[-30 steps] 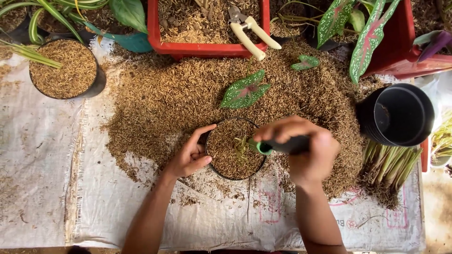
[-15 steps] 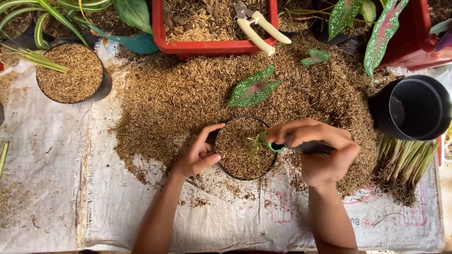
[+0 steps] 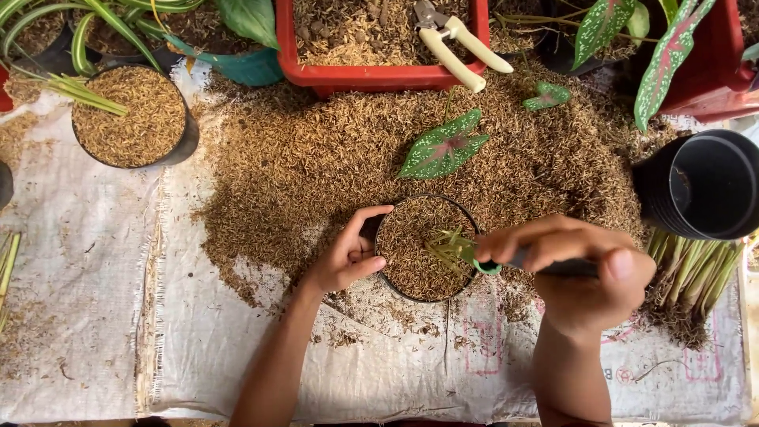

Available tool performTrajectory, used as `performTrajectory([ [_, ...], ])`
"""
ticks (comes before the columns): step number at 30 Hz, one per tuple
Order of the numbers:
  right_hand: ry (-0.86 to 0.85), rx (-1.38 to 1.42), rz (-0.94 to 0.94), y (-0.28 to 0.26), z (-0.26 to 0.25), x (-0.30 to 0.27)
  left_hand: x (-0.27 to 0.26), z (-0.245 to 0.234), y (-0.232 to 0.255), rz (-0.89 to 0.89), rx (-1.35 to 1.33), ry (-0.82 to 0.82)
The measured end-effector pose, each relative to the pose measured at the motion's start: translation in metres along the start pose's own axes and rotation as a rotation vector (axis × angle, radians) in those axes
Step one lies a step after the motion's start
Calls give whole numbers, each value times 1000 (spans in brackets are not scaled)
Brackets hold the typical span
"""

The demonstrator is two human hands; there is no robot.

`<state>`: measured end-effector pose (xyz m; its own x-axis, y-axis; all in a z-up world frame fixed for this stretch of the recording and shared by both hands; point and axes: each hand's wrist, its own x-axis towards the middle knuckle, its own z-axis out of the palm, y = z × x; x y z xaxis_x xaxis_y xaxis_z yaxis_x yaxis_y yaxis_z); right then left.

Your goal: The person places a plant cutting into a black pot and uses a small trowel to scoop and add soil around the base. They then use a spray bottle to water the plant and continue adding more soil with the trowel to fill the pot.

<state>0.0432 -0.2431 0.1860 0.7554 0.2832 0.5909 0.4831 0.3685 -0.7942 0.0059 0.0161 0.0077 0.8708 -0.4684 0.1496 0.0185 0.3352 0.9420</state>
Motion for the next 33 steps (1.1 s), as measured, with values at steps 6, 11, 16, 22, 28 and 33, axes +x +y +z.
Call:
performTrajectory([
  [6,-23,-21,135,3,0,3,1,-5,3,-17,63,-13],
  [11,-78,-51,55,4,1,-8,2,-10,-3,-5,41,-28],
  [16,-97,-98,32,-5,-1,-11,4,-10,0,-5,50,-26],
  [22,-106,-108,161,0,6,-14,2,-10,2,-32,46,-30],
  [28,-198,-186,47,-8,14,-9,1,-11,0,-39,15,-42],
  [33,-120,-69,-25,-11,6,-19,1,-12,-2,-43,-33,-44],
])
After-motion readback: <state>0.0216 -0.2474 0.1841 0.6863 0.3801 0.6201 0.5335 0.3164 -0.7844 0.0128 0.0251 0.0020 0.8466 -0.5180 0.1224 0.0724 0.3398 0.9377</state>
